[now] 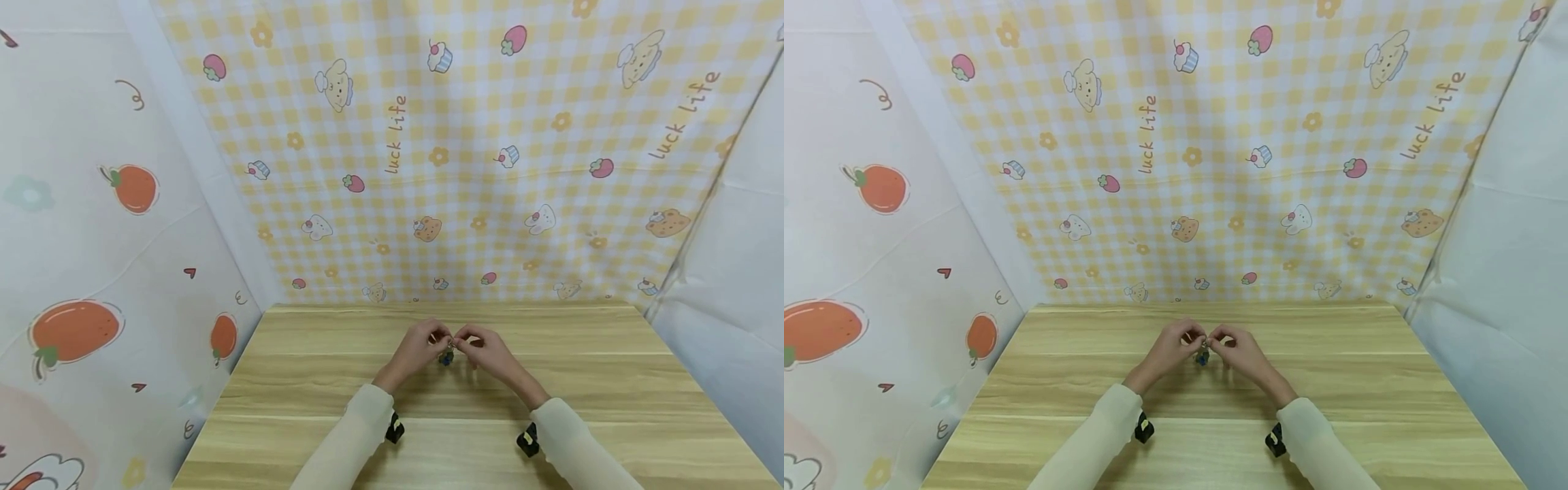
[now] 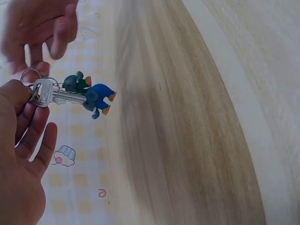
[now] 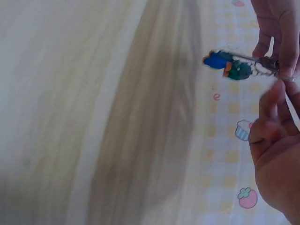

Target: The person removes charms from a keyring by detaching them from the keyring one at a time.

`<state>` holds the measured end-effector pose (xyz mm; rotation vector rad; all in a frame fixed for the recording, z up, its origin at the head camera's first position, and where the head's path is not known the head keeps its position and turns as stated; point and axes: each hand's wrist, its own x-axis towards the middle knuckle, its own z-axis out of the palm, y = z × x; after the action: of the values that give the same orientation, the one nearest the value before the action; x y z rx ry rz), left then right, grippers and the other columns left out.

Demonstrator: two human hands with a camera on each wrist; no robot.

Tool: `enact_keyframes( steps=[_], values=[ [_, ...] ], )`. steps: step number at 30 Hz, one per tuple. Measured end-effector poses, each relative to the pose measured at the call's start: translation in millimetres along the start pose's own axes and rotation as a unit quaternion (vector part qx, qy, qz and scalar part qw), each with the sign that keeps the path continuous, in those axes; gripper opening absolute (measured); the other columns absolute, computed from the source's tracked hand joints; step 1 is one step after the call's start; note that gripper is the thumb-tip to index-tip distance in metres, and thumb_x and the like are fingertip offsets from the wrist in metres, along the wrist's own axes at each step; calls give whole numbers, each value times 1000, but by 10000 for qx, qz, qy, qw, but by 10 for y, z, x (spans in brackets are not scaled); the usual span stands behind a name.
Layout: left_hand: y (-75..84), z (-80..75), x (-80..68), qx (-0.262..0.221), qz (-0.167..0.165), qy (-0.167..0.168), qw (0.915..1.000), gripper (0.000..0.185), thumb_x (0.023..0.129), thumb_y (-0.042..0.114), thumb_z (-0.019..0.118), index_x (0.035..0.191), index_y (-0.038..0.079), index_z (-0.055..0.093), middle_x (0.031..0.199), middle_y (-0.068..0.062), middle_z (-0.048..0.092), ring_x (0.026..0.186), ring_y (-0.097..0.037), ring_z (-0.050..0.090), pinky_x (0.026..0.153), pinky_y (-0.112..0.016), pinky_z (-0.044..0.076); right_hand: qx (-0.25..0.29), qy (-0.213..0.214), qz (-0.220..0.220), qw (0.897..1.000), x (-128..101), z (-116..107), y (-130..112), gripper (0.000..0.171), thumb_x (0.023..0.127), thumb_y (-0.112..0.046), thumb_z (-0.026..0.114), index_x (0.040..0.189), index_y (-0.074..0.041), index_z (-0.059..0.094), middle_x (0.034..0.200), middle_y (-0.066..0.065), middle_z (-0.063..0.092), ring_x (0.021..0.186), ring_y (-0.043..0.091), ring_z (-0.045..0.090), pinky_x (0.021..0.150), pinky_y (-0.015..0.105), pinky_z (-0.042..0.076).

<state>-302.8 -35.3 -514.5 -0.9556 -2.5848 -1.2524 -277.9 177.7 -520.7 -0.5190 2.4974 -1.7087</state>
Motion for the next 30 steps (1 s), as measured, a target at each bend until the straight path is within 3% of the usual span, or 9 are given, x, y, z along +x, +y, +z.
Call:
enact_keyframes(
  steps=[4,9,14,21,26,30],
  values=[
    [0,11,4,123,100,52,9999,9,106,11,68,108,9,76,103,-4,74,90,-8,67,80,-19,57,-65,130,40,9999,29,14,-38,19,108,-23,64,109,-6,72,102,23,70,53,11,48,51,28,46],
    [-7,-9,4,-39,-35,143,9999,12,107,13,66,111,9,77,106,-4,75,91,-8,68,81,-20,58,215,107,-6,9997,26,7,-40,17,107,-19,66,110,-4,73,101,26,71,52,24,61,47,31,48],
    [-11,-19,-5,-118,-10,204,9997,15,107,11,66,113,3,77,107,-7,76,93,-13,70,82,-22,59,197,132,-114,9997,-6,22,-44,14,106,-19,69,110,-8,75,104,28,73,61,43,69,44,25,45],
    [-2,-18,-20,-211,102,157,9996,14,105,8,67,112,2,76,105,-8,76,92,-13,70,81,-21,59,-35,120,-284,9995,-61,62,-75,9,104,-16,70,108,-11,77,103,20,77,58,40,70,43,25,44],
    [-7,-30,-35,-99,153,115,9998,12,106,11,67,111,6,76,105,-5,75,92,-9,68,82,-21,58,-107,76,-514,9986,-65,80,-74,9,103,-11,71,109,-7,76,105,21,76,56,41,67,49,38,56],
    [-14,-37,-46,93,258,189,9994,8,105,11,68,109,11,76,103,-3,75,91,-9,68,82,-21,58,-102,49,-454,9989,-59,86,-83,11,104,-13,70,109,-5,76,106,21,76,56,42,66,57,47,60]
  ],
)
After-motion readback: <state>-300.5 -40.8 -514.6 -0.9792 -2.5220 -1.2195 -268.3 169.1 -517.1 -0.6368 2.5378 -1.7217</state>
